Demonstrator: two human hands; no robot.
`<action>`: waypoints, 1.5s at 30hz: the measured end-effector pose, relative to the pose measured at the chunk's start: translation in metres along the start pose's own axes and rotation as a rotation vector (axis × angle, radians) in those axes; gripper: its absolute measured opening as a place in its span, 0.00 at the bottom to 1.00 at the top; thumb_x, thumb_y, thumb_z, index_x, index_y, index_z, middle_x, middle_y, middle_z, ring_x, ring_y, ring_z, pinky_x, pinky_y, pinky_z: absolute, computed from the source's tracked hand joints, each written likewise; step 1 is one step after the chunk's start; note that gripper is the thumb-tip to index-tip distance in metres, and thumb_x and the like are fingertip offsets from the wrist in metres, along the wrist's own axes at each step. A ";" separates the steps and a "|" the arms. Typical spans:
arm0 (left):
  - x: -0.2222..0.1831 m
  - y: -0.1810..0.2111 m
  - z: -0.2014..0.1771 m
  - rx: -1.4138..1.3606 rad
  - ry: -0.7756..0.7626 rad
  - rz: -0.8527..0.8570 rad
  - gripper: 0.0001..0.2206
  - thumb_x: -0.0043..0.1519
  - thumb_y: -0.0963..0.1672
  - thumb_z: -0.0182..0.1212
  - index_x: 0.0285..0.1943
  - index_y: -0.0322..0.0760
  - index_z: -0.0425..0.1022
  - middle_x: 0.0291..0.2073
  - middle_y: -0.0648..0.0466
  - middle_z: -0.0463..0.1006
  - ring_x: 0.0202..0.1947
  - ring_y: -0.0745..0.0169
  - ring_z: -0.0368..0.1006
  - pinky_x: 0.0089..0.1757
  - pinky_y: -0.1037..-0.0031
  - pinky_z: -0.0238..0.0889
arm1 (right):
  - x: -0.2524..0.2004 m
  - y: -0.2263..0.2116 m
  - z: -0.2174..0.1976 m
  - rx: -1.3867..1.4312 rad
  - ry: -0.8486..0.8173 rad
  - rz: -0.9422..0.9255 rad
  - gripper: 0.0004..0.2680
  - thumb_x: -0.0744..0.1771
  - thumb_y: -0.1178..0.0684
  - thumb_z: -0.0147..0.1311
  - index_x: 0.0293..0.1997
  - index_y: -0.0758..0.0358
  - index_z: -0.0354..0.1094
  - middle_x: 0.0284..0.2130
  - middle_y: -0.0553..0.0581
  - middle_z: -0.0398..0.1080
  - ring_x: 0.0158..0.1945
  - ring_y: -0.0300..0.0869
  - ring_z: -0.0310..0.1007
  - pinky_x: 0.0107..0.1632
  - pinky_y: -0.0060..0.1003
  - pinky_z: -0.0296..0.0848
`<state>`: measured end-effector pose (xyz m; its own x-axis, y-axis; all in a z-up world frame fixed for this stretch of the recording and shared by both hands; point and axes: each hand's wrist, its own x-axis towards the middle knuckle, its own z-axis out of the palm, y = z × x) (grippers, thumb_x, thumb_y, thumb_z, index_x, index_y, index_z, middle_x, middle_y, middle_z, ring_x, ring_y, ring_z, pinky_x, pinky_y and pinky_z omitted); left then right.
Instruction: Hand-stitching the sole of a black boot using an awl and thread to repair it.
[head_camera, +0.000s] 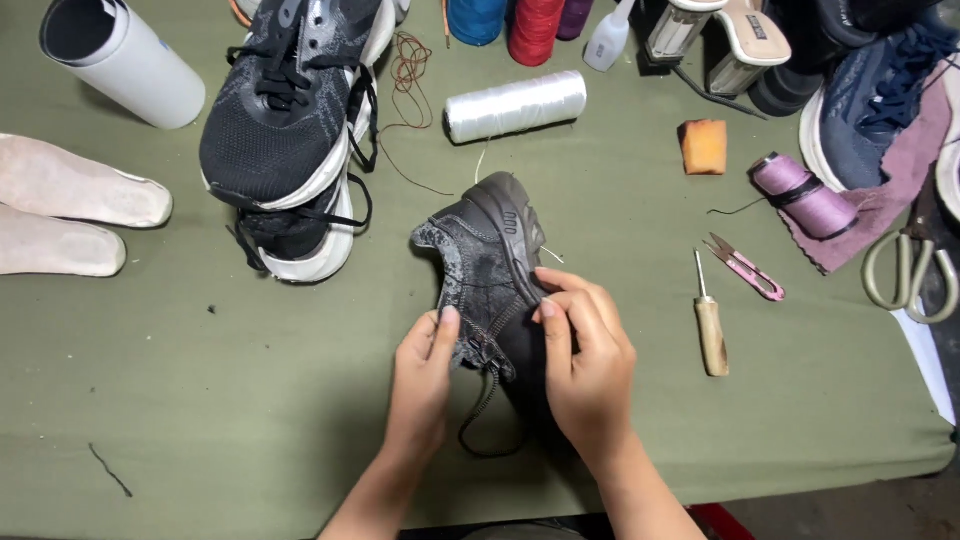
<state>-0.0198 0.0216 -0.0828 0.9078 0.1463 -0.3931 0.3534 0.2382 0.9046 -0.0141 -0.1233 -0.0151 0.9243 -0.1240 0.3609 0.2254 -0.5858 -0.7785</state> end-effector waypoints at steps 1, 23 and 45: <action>0.000 0.008 -0.007 0.003 0.003 -0.001 0.13 0.72 0.46 0.52 0.33 0.40 0.69 0.29 0.61 0.69 0.33 0.73 0.62 0.39 0.76 0.60 | 0.000 0.002 0.000 0.004 -0.002 0.002 0.10 0.71 0.59 0.42 0.31 0.64 0.66 0.43 0.61 0.76 0.55 0.47 0.75 0.56 0.38 0.70; 0.070 -0.004 -0.029 -0.253 -0.181 -0.134 0.06 0.67 0.43 0.60 0.46 0.34 0.76 0.35 0.56 0.79 0.34 0.72 0.73 0.38 0.80 0.69 | -0.004 0.010 0.001 -0.096 -0.018 -0.071 0.11 0.72 0.57 0.42 0.30 0.63 0.65 0.37 0.58 0.76 0.52 0.47 0.77 0.52 0.37 0.70; 0.131 -0.004 -0.008 0.041 -0.769 0.048 0.23 0.59 0.37 0.64 0.64 0.28 0.65 0.63 0.45 0.71 0.65 0.61 0.66 0.64 0.69 0.62 | 0.020 0.026 -0.017 -0.043 -0.072 0.219 0.10 0.71 0.54 0.46 0.29 0.57 0.68 0.44 0.50 0.80 0.49 0.38 0.78 0.50 0.32 0.70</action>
<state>0.0958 0.0469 -0.1396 0.8185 -0.5568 -0.1419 0.3045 0.2109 0.9289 0.0048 -0.1548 -0.0190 0.9695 -0.1958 0.1471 0.0049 -0.5850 -0.8110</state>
